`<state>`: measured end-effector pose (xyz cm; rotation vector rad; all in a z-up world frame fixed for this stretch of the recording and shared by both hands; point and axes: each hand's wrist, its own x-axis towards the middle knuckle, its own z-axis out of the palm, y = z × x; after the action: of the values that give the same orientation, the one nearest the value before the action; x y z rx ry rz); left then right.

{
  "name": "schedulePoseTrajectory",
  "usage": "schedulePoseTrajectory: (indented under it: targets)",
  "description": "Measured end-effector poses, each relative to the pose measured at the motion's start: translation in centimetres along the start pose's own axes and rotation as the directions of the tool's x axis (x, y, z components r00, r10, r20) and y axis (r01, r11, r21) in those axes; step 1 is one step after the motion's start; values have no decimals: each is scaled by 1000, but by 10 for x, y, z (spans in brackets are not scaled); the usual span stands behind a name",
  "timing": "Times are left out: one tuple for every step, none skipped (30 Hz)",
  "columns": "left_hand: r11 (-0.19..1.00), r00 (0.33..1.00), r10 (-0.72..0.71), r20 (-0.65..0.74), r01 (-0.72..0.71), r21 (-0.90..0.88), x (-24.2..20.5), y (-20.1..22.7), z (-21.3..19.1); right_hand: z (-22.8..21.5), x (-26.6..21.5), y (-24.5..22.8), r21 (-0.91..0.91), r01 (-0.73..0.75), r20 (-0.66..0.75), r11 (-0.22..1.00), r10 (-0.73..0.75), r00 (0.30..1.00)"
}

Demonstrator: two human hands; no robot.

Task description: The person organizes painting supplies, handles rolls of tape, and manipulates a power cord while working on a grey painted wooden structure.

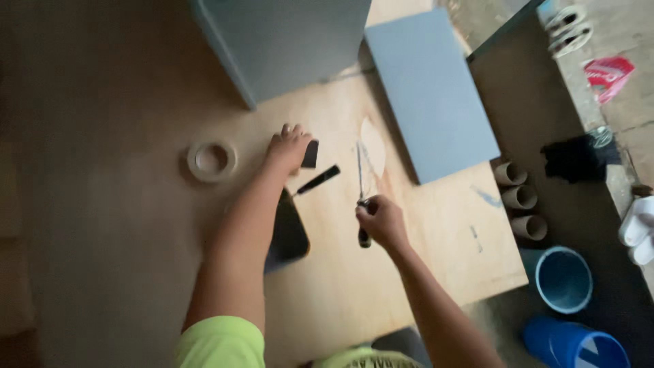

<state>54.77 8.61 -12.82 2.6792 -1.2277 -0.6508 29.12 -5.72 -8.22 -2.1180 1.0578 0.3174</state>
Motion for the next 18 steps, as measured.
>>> schedulePoseTrajectory:
  targets:
    - [999,998,-30,55,28,40,9,-2,1,0,3,-3,-8,11,26,1000,-10,1000]
    - [995,992,-63,107,55,81,19,-4,3,0,7,-7,-16,22,52,1000,-21,998]
    - [995,994,-50,102,41,91,18,-1,-5,-2,7,-13,-5,18,38,1000,-18,999]
    - [993,992,-64,111,52,110,18,2,-11,-4,8,-19,-29,9,54,1000,-8,999]
    - [990,988,-81,129,65,126,13,6,-13,-4,5,-22,-55,-6,80,998,11,997]
    - [990,988,-71,135,54,131,16,5,-9,-5,3,-22,-48,-16,76,999,20,997]
    - [986,983,-111,146,91,136,19,2,-6,-5,2,-24,-36,-14,72,999,17,997]
    - [981,976,-150,156,128,142,21,-3,-4,-4,1,-28,-24,-12,67,1000,13,998]
    - [982,977,-145,159,123,146,18,0,-8,0,5,-22,-19,-17,65,1000,18,998]
    - [976,969,-178,169,151,159,15,3,-12,4,8,-17,-32,-7,75,999,10,997]
    - [969,962,-209,177,179,173,14,6,-17,7,13,-13,-44,3,82,999,1,997]
    - [969,963,-203,177,172,177,14,8,-21,6,11,-13,-39,-2,77,999,5,997]
    - [969,958,-214,193,183,164,14,10,-24,4,10,-13,-7,-4,94,1000,5,996]
    - [969,952,-224,208,195,151,14,13,-28,3,9,-14,25,-7,110,1000,4,994]
    - [969,953,-222,206,192,155,23,5,-15,3,10,-12,29,-7,107,1000,4,994]
    - [972,953,-216,213,191,134,33,-3,-2,2,11,-12,22,-7,109,1000,4,994]
    - [975,952,-214,220,193,113,39,-12,11,3,10,-11,13,-5,115,1000,4,993]
    - [974,952,-216,219,194,115,36,-17,14,4,7,-12,16,-3,116,1000,2,993]
